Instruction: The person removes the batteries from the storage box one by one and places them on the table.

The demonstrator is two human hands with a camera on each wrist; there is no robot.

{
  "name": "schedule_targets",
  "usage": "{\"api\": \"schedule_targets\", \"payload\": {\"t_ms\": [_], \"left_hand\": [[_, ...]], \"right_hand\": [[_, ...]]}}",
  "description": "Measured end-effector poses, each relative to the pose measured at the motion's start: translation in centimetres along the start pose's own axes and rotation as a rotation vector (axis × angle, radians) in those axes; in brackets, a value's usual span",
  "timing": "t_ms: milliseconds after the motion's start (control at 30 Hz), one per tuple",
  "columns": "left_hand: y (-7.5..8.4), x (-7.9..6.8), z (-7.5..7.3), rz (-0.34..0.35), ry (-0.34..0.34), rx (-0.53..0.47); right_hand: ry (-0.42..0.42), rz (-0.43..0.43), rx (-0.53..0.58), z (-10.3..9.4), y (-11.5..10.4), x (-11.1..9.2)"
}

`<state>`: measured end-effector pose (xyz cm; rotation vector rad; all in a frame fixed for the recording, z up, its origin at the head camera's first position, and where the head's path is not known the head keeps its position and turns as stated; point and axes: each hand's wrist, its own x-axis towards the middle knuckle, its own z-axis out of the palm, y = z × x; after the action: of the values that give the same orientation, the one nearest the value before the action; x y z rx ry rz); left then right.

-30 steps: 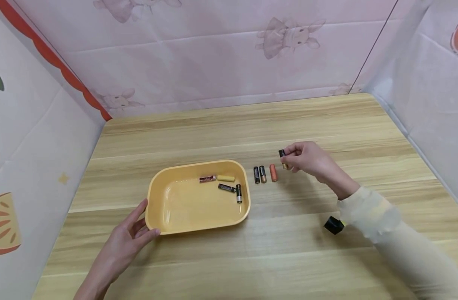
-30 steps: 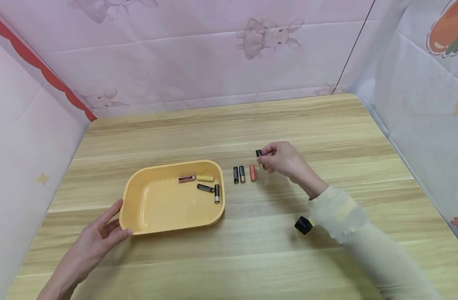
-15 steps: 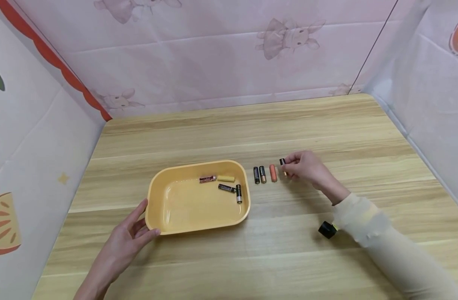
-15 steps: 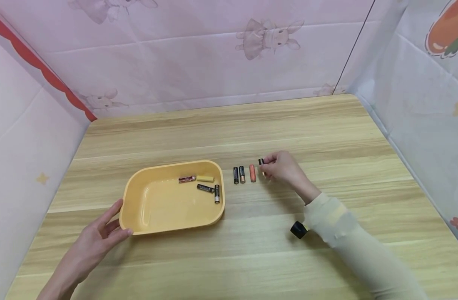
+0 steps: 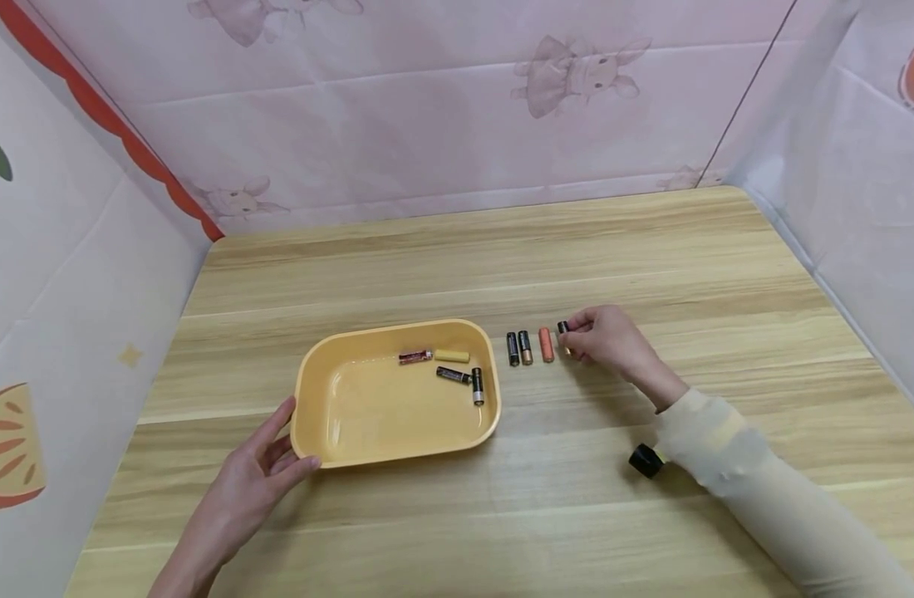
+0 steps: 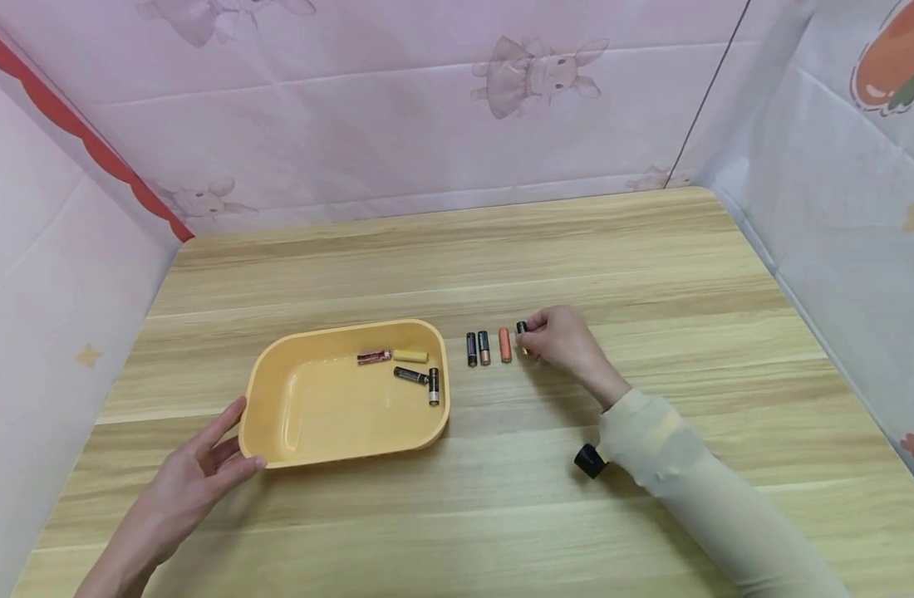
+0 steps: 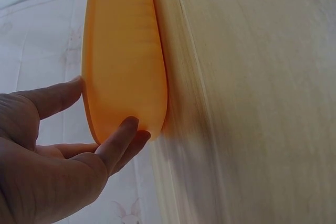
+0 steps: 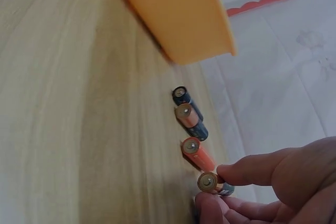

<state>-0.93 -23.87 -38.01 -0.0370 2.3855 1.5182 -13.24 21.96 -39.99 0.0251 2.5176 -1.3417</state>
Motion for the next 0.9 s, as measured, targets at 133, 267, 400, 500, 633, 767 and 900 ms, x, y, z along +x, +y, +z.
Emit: {"api": "schedule_targets", "payload": {"t_ms": [133, 267, 400, 500, 633, 767, 900], "left_hand": [[-0.06, -0.02, 0.0, 0.001, -0.001, -0.003], [-0.05, -0.01, 0.0, 0.005, 0.0, -0.002], [0.01, 0.01, -0.01, 0.006, 0.002, -0.001], [0.02, 0.02, -0.02, 0.008, 0.002, -0.001], [0.02, 0.02, -0.03, 0.011, 0.002, -0.004], [0.02, 0.02, -0.04, 0.008, 0.003, -0.002], [0.04, 0.04, -0.03, 0.003, 0.003, -0.01]], "right_hand": [[0.024, -0.02, -0.085, 0.36, 0.01, 0.18], [0.035, -0.021, -0.118, 0.58, -0.12, 0.14], [0.035, -0.018, -0.122, 0.58, -0.25, 0.05], [0.036, -0.025, -0.129, 0.54, -0.26, -0.01], [0.04, -0.035, -0.13, 0.53, -0.13, -0.02], [0.038, -0.044, -0.129, 0.54, 0.04, 0.08], [0.029, -0.042, -0.128, 0.52, 0.11, 0.11]]}}
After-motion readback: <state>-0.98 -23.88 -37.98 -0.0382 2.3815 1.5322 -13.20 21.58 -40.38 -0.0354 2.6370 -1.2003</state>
